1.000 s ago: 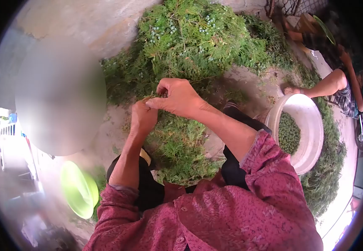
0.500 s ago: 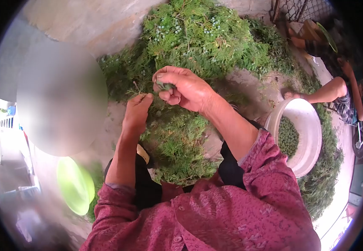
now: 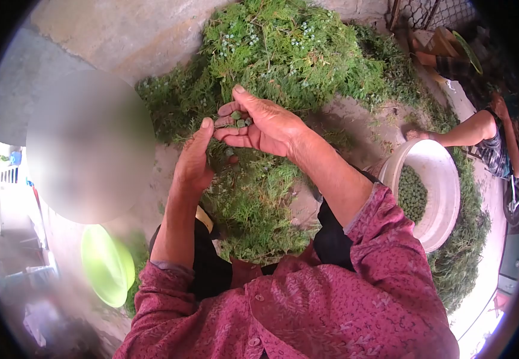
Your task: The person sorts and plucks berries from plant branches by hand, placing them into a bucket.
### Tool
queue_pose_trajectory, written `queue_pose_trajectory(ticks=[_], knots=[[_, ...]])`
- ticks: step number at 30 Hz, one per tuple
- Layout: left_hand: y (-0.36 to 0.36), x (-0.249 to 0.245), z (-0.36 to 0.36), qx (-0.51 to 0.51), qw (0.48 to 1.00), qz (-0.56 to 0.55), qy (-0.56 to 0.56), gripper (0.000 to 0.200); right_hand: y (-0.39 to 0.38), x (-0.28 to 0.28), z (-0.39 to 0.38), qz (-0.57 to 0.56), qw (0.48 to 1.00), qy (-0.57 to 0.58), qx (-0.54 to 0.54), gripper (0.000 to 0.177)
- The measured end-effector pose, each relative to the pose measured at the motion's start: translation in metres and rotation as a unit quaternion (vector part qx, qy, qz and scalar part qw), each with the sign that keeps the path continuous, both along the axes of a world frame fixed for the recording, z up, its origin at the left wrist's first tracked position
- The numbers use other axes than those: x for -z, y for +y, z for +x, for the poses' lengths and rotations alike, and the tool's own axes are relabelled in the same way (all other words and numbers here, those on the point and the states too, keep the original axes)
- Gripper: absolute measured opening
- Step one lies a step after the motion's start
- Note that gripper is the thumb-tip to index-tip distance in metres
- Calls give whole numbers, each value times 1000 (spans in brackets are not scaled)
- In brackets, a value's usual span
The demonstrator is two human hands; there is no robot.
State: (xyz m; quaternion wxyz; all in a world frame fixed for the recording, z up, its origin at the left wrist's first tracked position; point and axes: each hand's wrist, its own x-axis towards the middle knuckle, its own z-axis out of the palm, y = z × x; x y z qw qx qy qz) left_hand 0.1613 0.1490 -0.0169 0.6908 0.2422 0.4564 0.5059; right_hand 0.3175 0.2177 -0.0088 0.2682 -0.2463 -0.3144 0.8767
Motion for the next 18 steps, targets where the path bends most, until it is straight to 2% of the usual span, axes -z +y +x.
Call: queue_pose_trajectory(ticks=[2, 4, 5, 7, 13, 18], knots=[[-2, 1, 1, 6, 1000, 9, 9, 34, -1, 3, -2, 3, 1000, -2, -9, 54], [-2, 10, 1, -4, 996, -17, 92, 33, -2, 8, -3, 43, 998, -43, -13, 57], [-1, 12, 0, -5, 996, -18, 91, 33, -4, 9, -5, 42, 998, -43, -15, 57], [0, 17, -1, -10, 994, -29, 103, 28, -7, 10, -9, 94, 989, -114, -5, 52], [4, 34, -2, -81, 987, -9, 141, 19, -2, 12, -8, 82, 992, -95, -18, 38], [2, 39, -5, -99, 980, -9, 173, 17, -3, 9, -7, 77, 990, -116, -14, 28]])
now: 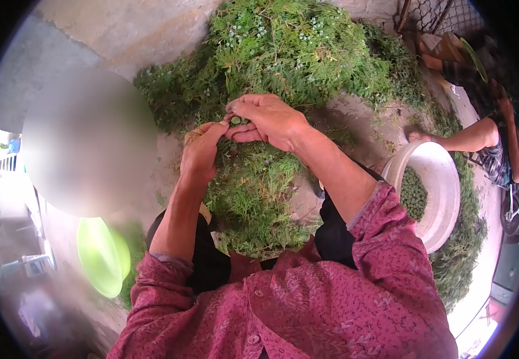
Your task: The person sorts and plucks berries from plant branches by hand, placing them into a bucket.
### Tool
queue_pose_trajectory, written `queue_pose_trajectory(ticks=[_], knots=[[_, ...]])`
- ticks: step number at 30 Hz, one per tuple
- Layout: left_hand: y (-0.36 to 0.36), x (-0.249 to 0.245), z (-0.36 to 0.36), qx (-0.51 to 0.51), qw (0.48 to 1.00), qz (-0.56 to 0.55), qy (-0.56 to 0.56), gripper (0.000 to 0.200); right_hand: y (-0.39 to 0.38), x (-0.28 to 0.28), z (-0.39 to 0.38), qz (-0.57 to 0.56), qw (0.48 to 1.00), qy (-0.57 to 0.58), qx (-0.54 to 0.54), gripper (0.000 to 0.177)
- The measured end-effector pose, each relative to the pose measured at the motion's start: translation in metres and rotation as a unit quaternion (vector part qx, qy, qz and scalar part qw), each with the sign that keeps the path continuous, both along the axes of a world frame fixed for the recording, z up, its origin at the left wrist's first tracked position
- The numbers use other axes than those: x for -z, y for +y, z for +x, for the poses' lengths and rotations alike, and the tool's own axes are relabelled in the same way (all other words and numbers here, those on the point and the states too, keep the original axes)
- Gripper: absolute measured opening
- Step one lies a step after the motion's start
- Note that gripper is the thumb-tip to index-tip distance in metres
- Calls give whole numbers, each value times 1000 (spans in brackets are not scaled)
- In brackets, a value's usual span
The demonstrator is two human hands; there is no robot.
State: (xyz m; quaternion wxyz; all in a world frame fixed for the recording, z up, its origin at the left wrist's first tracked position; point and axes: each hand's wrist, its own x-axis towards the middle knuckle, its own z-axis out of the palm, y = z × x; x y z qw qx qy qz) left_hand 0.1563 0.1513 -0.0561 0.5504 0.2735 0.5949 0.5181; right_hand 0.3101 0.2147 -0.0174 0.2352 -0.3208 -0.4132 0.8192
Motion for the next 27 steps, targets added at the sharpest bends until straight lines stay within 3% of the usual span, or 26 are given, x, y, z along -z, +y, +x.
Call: queue_pose_trajectory(ticks=[5, 11, 14, 17, 21, 23, 25, 26, 27], knots=[[-5, -13, 4, 11, 1000, 7, 1, 14, -1, 4, -1, 77, 996, -43, 2, 25], [-3, -15, 1, -56, 996, 45, -50, 13, 0, -2, 2, 131, 987, -70, 59, 18], [-2, -18, -8, -108, 985, 22, -130, 12, 6, -12, 16, -38, 995, 80, 37, 16], [-3, -20, -14, -79, 983, 36, -159, 10, 1, -14, 19, -46, 997, 66, 19, 12], [1, -14, -18, -68, 981, 42, -175, 10, -13, -4, 1, 107, 987, -108, -44, 11], [2, -7, -19, -61, 981, 52, -179, 10, -19, 3, -8, 138, 982, -125, -41, 16], [3, -4, -14, -82, 981, 73, -160, 9, -22, 14, -14, 411, 892, -185, 37, 21], [3, -6, -11, -82, 981, 72, -159, 9, -24, 14, -15, 410, 892, -185, 37, 21], [2, -9, -8, -88, 981, 60, -163, 7, -25, 12, -16, 472, 854, -217, 46, 22]])
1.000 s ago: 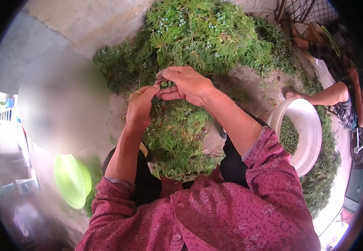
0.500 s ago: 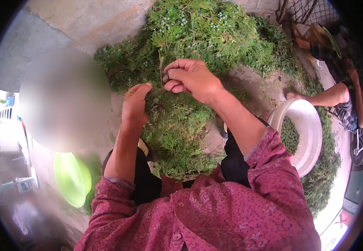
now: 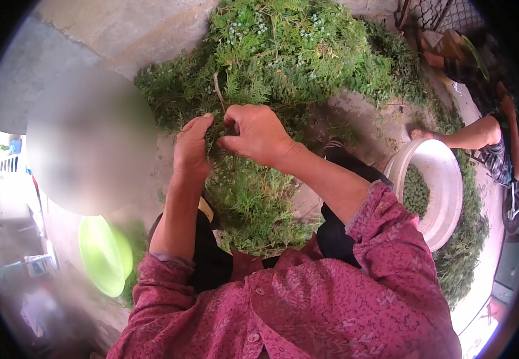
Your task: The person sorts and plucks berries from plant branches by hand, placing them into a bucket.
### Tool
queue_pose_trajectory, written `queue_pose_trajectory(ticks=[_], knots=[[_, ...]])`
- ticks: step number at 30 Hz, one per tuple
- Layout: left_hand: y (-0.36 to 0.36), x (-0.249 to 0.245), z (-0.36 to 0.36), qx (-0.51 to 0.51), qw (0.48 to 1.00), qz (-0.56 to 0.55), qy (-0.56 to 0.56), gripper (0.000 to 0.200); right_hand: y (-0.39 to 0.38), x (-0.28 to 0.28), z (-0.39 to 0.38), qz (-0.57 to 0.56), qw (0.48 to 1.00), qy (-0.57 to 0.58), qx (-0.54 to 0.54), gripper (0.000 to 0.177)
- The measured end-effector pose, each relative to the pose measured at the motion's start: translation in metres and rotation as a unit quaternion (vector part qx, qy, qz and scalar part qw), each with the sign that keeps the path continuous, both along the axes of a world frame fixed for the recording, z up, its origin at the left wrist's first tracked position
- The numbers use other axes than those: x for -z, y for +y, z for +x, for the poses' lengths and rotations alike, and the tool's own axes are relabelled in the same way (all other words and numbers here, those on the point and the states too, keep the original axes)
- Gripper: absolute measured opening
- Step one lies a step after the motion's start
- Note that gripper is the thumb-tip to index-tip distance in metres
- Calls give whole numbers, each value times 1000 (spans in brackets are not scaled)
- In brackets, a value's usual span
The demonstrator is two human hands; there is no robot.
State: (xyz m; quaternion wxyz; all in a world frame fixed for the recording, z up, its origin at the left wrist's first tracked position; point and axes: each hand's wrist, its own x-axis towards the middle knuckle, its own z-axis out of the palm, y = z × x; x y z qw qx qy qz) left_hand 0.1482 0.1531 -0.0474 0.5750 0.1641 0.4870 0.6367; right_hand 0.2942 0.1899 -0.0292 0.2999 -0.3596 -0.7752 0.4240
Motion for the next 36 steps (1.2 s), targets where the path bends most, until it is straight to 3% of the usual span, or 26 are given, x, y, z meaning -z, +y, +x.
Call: queue_pose_trajectory(ticks=[1, 5, 8, 10, 11, 13, 14, 16, 17, 19, 22, 26, 31, 32, 36], knots=[[-1, -2, 2, -4, 1000, -13, -5, 6, -1, -1, -1, 72, 997, -35, 11, 24], [-2, 0, 1, -12, 1000, -6, 6, 5, 1, 4, -5, 118, 992, -44, -5, 23], [-4, -1, -1, 4, 1000, 2, 1, 5, 5, 0, -3, 69, 995, -76, -9, 19], [-5, -7, -1, 48, 999, -10, 5, 10, 11, 1, 0, -94, 995, -30, -25, 17], [-7, -13, 0, 48, 999, -9, 4, 10, 15, 3, 1, -93, 995, -31, -25, 17], [-12, -22, 0, 159, 986, 50, 24, 21, 19, 5, 1, -171, 985, 5, -31, 16], [-13, -22, -1, 159, 986, 50, 24, 21, 21, 1, 1, -171, 985, 5, -31, 16], [-15, -22, -2, 168, 977, 37, 130, 31, 22, -10, 4, -236, 972, 10, 10, 13], [-16, -22, -1, 168, 976, 37, 130, 31, 21, -11, 4, -236, 972, 10, 10, 13], [-18, -21, 4, 214, 937, 40, 274, 34, 20, -12, 3, -278, 959, 47, 1, 12], [-12, -10, 4, 228, 925, 45, 301, 35, 16, -6, -2, -301, 949, 84, -24, 15], [-13, -14, 7, 221, 926, 17, 305, 34, 16, -5, -1, -285, 954, 88, -22, 14], [-8, -3, 10, 161, 917, 54, 360, 20, 4, -12, -3, -113, 993, 42, -5, 14], [-9, -7, 10, 161, 917, 53, 360, 20, 1, -16, -3, -113, 993, 42, -5, 14], [-16, -24, 15, 134, 914, -23, 381, 18, -12, -38, -1, -288, 940, 162, -86, 10]])
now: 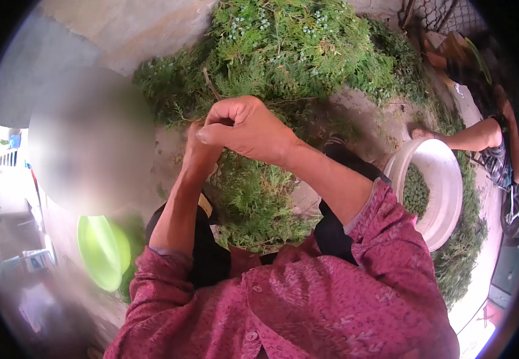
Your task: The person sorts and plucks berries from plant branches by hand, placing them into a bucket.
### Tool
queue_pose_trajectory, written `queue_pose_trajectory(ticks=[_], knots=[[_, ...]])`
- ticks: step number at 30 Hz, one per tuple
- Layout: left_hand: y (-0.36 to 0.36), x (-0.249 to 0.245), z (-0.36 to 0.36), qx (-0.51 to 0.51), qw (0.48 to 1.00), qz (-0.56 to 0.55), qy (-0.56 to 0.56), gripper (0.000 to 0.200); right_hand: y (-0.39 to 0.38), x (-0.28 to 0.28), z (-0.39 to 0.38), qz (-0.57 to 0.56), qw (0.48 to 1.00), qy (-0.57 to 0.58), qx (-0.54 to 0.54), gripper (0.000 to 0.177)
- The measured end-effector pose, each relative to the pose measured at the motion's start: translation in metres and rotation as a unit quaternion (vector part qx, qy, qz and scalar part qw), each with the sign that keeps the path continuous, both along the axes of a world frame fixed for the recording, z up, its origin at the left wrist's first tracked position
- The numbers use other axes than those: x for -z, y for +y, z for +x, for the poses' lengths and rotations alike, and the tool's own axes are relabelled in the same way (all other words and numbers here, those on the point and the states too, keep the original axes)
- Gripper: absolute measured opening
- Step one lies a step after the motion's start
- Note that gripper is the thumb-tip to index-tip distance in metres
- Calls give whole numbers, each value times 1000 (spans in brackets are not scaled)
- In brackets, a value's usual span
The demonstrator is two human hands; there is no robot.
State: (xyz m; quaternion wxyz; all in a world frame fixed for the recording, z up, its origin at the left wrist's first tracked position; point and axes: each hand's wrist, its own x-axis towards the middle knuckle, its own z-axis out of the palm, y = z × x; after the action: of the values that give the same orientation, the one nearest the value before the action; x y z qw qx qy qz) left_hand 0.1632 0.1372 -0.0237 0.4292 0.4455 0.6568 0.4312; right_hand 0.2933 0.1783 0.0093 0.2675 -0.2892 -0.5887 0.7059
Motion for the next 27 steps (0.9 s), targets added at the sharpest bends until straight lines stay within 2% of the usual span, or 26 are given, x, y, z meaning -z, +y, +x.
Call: queue_pose_trajectory(ticks=[1, 2, 4, 6, 8, 12, 13, 14, 15, 16, 18, 20, 22, 23, 24, 25, 26, 27], knots=[[0, -1, 1, -11, 1000, -4, 20, 17, -1, -1, 1, -57, 997, 45, -40, 9], [1, 0, 0, -9, 1000, -5, 24, 17, 2, 0, 2, -58, 996, 49, -37, 9], [8, 12, -3, -74, 978, 24, -196, 14, 14, 3, 7, -248, 959, 128, -39, 15], [12, 20, -13, -81, 972, 14, -219, 13, 22, 4, 13, -257, 953, 153, -46, 18], [11, 14, -15, -146, 952, -2, -268, 11, 26, 3, 18, -212, 971, 108, -2, 17], [10, 9, -14, -146, 948, 13, -283, 11, 23, 15, 16, -179, 983, 42, 15, 13], [9, 7, -12, -145, 948, 18, -281, 10, 24, 20, 13, -144, 989, -14, 16, 17], [9, 5, -11, -145, 949, 24, -278, 10, 23, 29, 9, -144, 989, -14, 14, 17], [9, 9, -13, -146, 949, 25, -277, 10, 22, 40, 4, 16, 996, -77, 32, 19], [10, 14, -14, -136, 947, 37, -288, 11, 21, 42, -2, 175, 974, -137, 51, 22], [9, 19, -16, -127, 945, 50, -298, 13, 15, 40, -6, 156, 971, -176, 52, 27], [6, 14, -15, -94, 945, 35, -311, 19, 15, 45, -13, 306, 927, -200, 81, 31], [3, 12, -16, -87, 969, 55, -223, 24, 12, 39, -18, 286, 934, -197, 89, 32], [0, 6, -19, -89, 975, -22, -204, 28, 10, 35, -19, 271, 936, -213, 72, 30], [-1, 3, -19, -101, 976, -22, -194, 28, 9, 40, -21, 287, 937, -179, 84, 27], [3, 28, -24, -78, 966, 10, -245, 27, 6, 38, -23, 290, 936, -179, 87, 26], [2, 29, -22, -102, 971, 88, -200, 24, 6, 39, -25, 333, 920, -191, 82, 25], [1, 21, -24, -101, 973, 43, -205, 22, 6, 42, -26, 335, 921, -179, 82, 22]])
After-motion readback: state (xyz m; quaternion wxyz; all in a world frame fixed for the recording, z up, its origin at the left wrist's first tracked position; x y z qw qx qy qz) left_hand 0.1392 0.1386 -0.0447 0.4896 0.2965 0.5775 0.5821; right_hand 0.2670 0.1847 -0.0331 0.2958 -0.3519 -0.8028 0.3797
